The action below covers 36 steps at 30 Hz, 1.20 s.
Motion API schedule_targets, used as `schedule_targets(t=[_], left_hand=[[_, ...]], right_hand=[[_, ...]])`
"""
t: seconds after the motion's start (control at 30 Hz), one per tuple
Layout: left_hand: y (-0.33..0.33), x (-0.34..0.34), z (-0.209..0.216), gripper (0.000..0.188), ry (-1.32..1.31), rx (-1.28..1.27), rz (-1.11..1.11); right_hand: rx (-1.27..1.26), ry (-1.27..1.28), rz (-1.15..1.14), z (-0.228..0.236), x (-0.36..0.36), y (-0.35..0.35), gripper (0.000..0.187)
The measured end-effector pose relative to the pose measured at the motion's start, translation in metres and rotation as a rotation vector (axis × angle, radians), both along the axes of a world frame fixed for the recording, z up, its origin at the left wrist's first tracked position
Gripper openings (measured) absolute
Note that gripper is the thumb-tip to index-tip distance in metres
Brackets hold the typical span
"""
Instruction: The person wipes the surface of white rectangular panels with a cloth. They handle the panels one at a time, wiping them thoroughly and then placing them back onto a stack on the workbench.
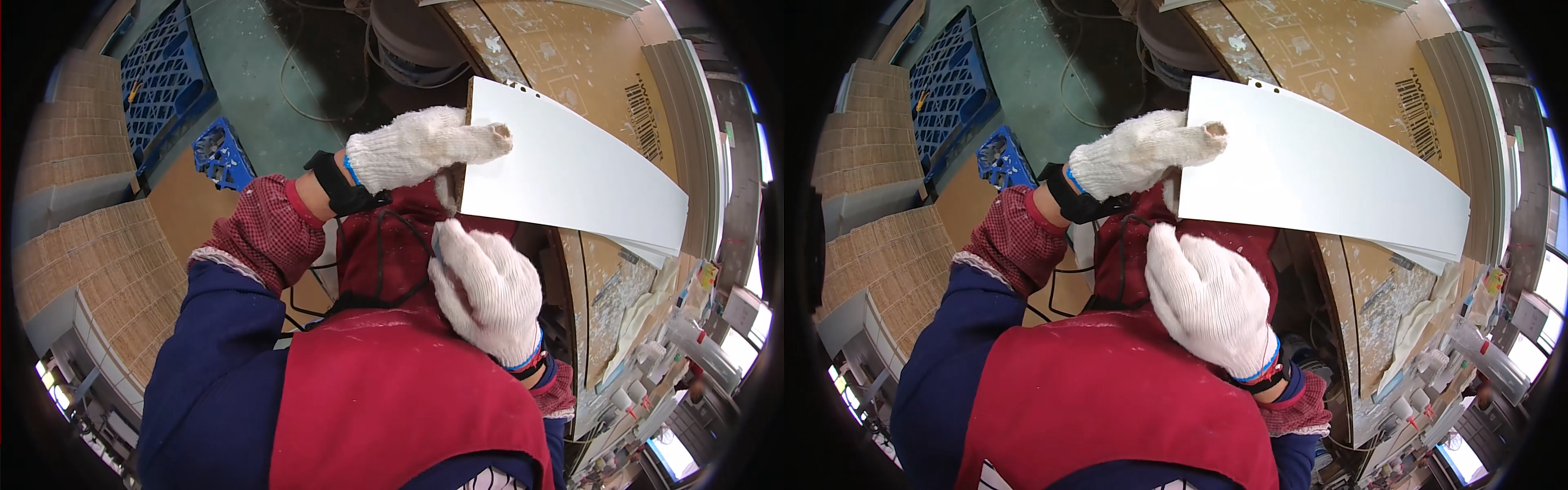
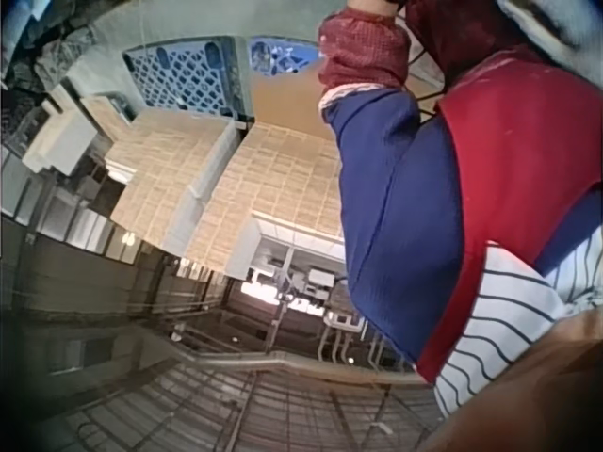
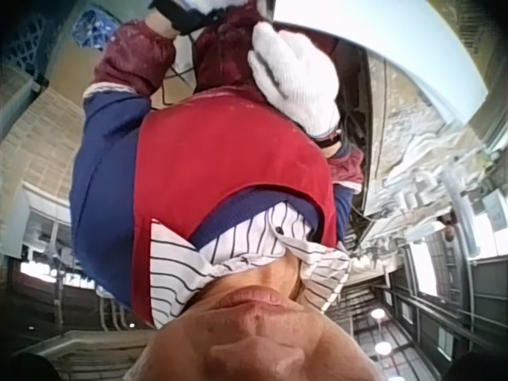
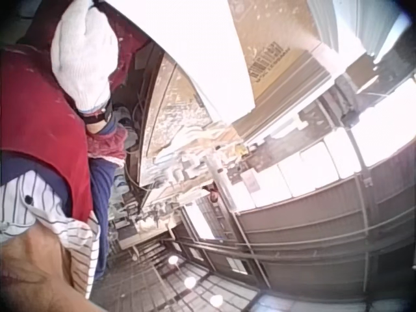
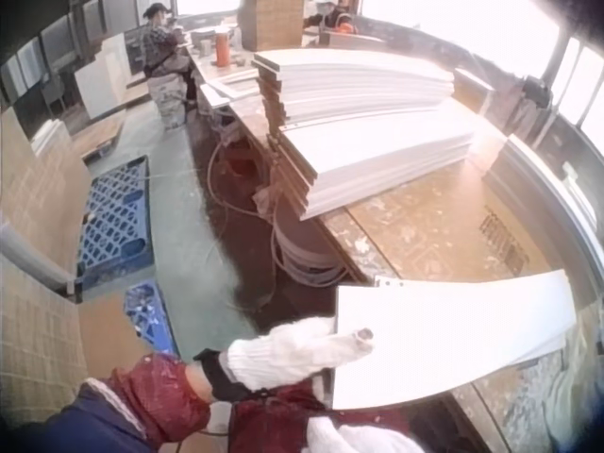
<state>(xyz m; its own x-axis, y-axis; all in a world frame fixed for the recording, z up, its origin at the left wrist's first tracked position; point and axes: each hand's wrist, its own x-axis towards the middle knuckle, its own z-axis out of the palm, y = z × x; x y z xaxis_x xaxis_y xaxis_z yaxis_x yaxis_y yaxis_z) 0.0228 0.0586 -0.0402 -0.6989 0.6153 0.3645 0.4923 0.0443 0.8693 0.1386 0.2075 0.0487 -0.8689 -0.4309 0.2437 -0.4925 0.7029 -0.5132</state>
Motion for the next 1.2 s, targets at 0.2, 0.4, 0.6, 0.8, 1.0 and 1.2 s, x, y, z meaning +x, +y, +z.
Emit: schedule_targets(t=[0.2,0.4,0.6,0.8,1.0,1.2], left_hand=[[0.007,-0.004,0.0,0.034,-0.366,0.023,-0.052],[0.002,-0.003,-0.005,0.027,0.125,-0.032,0.01],[0.003,0.002,0.002,0.024,-0.181,-0.001,-0.017],[0.004,-0.001,0.013,0.04,-0.697,-0.013,-0.044],[0.004,0.003,0.019,0.057,-1.037,0.136,-0.172],[0.005,0.001,0.025,0.064,-1.086,0.119,-0.194]], right_hand=[[0.059,0.0,-0.006,-0.005,-0.001,0.004,0.035],[-0.088,0.043,-0.107,0.007,-0.001,0.005,0.034],[-0.02,-0.154,0.061,0.004,-0.007,0.006,0.032],[-0.298,-0.224,-0.099,0.026,-0.013,0.031,0.03],[-0.5,-0.45,-0.283,0.052,-0.058,0.061,0.04],[-0.3,-0.484,-0.184,0.047,-0.14,0.089,0.037]])
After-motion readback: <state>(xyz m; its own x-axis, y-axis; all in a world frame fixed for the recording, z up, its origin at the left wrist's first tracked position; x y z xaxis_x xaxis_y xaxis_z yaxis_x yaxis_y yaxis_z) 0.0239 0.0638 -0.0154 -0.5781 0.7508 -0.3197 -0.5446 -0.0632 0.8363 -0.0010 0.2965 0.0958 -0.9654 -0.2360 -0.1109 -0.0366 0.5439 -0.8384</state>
